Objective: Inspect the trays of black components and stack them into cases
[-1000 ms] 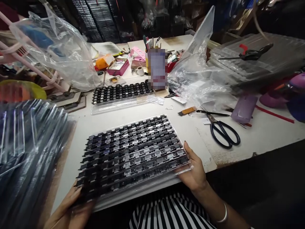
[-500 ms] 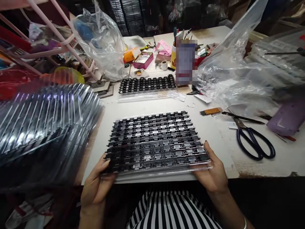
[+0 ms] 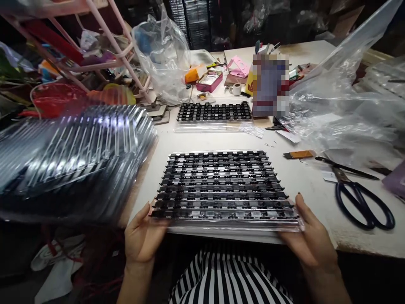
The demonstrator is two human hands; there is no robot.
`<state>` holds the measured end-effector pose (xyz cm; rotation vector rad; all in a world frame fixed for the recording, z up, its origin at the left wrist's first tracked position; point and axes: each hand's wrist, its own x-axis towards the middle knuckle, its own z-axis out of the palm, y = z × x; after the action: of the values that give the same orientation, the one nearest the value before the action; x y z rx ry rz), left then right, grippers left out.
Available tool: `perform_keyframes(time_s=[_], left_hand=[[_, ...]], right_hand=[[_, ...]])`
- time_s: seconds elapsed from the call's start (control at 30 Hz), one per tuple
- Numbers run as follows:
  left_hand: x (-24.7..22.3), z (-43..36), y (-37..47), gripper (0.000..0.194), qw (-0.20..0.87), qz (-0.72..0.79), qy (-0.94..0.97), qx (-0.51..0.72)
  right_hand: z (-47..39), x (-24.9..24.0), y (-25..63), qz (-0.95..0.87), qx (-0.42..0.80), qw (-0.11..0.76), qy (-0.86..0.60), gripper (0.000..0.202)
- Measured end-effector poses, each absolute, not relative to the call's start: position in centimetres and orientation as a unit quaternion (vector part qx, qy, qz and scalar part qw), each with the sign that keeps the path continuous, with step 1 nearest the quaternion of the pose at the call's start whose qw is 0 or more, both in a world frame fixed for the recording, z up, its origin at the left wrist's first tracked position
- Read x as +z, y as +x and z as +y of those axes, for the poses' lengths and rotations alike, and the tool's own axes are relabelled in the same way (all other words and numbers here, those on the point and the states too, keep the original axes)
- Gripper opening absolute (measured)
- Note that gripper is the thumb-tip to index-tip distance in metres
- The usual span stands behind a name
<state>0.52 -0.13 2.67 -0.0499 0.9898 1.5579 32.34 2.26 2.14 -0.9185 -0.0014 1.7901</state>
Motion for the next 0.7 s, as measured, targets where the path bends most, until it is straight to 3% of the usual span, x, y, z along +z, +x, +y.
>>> perform_keyframes(time_s=[0.13,0.43,0.7], left_hand=[[2.7,-0.8,1.0,0.047,0.600,0.391,0.004,0.698],[2.3,-0.7,0.7,0.049,0.648,0.374,0.095,0.657],[2.0,-0.7,0.6,0.051,0.654,0.363,0.101,0.657]], right_hand=[[1.8,1.6,32.1,0.010,0.724,0.569,-0.390,0.021],[1.9,1.8,31.2,0.095,0.697,0.580,-0.410,0.028],[1.9,1.4,31.1,0.043,0.698,0.583,-0.413,0.029]])
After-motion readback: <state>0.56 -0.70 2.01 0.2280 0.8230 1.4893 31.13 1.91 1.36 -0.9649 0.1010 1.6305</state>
